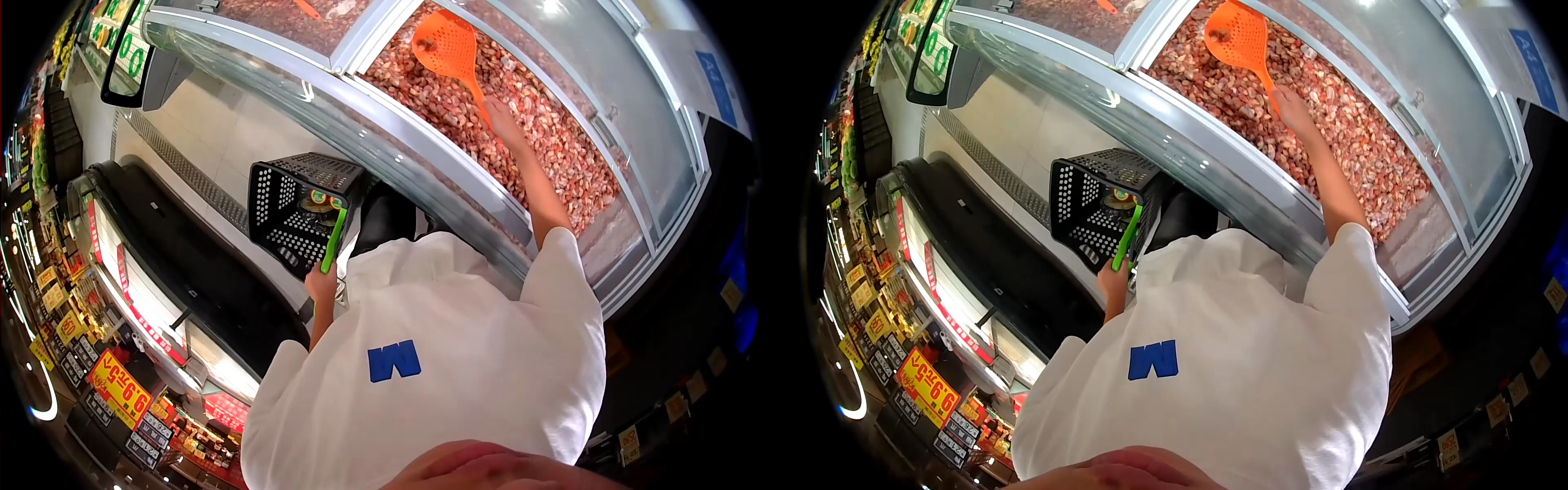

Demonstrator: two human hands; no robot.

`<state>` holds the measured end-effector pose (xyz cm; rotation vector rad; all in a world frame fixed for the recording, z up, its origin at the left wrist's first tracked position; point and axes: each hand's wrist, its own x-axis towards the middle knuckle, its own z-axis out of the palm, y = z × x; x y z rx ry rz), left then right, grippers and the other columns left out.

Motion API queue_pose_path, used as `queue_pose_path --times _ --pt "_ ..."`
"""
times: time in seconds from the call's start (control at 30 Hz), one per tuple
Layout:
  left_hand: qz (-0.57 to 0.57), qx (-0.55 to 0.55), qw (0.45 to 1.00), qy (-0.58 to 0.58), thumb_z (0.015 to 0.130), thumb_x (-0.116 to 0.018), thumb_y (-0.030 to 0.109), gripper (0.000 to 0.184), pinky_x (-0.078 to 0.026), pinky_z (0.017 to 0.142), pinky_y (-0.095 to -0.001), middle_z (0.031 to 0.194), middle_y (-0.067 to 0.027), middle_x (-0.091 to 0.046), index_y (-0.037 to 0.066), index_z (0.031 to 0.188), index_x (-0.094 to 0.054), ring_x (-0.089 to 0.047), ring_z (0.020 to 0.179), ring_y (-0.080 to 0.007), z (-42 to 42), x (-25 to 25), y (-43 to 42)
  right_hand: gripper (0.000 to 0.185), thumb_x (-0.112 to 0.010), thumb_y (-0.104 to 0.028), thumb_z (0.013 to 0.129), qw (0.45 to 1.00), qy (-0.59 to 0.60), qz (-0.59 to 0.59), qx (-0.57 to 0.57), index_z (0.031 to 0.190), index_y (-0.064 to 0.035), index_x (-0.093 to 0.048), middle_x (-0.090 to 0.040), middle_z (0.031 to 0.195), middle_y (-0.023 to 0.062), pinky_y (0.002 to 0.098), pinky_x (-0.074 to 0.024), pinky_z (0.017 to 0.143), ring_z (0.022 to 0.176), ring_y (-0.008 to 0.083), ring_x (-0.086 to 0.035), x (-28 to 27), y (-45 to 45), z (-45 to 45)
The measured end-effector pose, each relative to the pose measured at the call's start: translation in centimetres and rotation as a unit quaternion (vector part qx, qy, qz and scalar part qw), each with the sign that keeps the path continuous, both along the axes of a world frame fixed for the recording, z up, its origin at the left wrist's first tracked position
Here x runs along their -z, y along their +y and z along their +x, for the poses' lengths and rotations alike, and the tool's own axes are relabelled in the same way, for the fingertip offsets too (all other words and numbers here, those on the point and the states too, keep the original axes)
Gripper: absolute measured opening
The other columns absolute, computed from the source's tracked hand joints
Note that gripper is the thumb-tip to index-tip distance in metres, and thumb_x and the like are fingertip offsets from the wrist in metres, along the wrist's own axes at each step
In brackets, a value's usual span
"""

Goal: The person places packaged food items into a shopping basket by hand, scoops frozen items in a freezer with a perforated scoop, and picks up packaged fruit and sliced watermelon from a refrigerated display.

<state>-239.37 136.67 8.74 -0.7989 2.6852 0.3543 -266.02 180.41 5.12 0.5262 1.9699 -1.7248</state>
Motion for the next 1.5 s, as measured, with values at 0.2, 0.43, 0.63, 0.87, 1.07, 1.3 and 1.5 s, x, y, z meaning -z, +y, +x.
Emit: queue_pose_path --times 0.2,0.43,0.63,0.87,1.07,1.3,1.5 --pt "0.035 -0.029 0.999 -0.022 0.068 -0.060 0.037 0.033 -0.042 0.052 -0.0444 0.059 -0.0202 -0.055 0.004 0.070 -0.060 -0.055 0.059 -0.0388 -2.0 0.5 -1.2 0.028 -0.031 -0.025 0.092 0.992 0.013 -0.118 0.031 0.102 -0.0024 -0.045 -0.042 0.053 0.0020 0.0233 -0.0317 0.039 0.039 0.0095 -0.036 2.9 -2.2 -8.1" --pt "0.022 -0.037 0.999 -0.022 0.068 -0.062 0.031 0.029 -0.040 0.049 -0.0431 0.055 -0.0206 -0.052 0.002 0.066 -0.057 -0.054 0.056 -0.0372 -4.0 0.8 -3.7 0.029 -0.033 -0.027 0.091 0.996 0.013 -0.087 0.027 0.083 -0.0034 -0.048 -0.043 0.053 0.0022 0.0236 -0.0298 0.036 0.038 0.0093 -0.036 10.2 -4.5 -16.8" --pt "0.068 -0.124 0.989 0.029 0.071 -0.062 0.020 0.023 -0.038 0.045 -0.0366 0.051 -0.0196 -0.048 -0.002 0.065 -0.055 -0.051 0.046 -0.0322 -6.6 1.2 -5.5 0.031 -0.035 -0.028 0.090 0.996 0.019 -0.084 0.012 0.075 -0.0046 -0.048 -0.041 0.049 0.0009 0.0227 -0.0281 0.034 0.036 0.0095 -0.035 13.5 -6.4 -23.7" --pt "0.074 -0.170 0.982 0.032 0.072 -0.061 0.017 0.025 -0.035 0.044 -0.0353 0.048 -0.0170 -0.045 -0.004 0.062 -0.050 -0.043 0.042 -0.0192 -9.5 0.9 -7.1 0.034 -0.037 -0.032 0.089 0.991 0.099 -0.071 0.056 0.069 -0.0068 -0.048 -0.041 0.048 -0.0006 0.0225 -0.0237 0.032 0.034 0.0085 -0.033 12.9 -11.2 -30.5" --pt "0.080 -0.217 0.972 0.048 0.074 -0.059 0.016 0.025 -0.034 0.045 -0.0330 0.047 -0.0115 -0.042 -0.005 0.063 -0.050 -0.038 0.046 -0.0117 -11.4 1.1 -6.5 0.030 -0.037 -0.030 0.090 0.993 0.107 -0.049 0.029 0.079 -0.0054 -0.050 -0.043 0.054 -0.0007 0.0206 -0.0275 0.036 0.040 0.0069 -0.037 13.0 -12.1 -32.9" --pt "0.099 -0.286 0.952 0.048 0.074 -0.058 0.016 0.022 -0.033 0.046 -0.0289 0.052 -0.0059 -0.044 -0.005 0.069 -0.052 -0.038 0.049 -0.0102 -12.1 2.2 -6.4 0.030 -0.037 -0.027 0.089 0.986 0.161 -0.032 -0.026 0.095 -0.0018 -0.052 -0.050 0.060 0.0021 0.0297 -0.0387 0.049 0.054 0.0151 -0.050 15.9 -12.7 -34.4" --pt "0.130 -0.378 0.914 0.073 0.075 -0.057 0.013 0.018 -0.029 0.042 -0.0247 0.054 0.0003 -0.043 -0.004 0.071 -0.052 -0.036 0.047 -0.0073 -14.1 1.7 -5.1 0.033 -0.034 -0.030 0.087 0.972 0.158 0.157 -0.078 0.090 -0.0025 -0.051 -0.054 0.065 0.0144 0.0388 -0.0400 0.057 0.061 0.0274 -0.055 15.2 -15.3 -35.6"
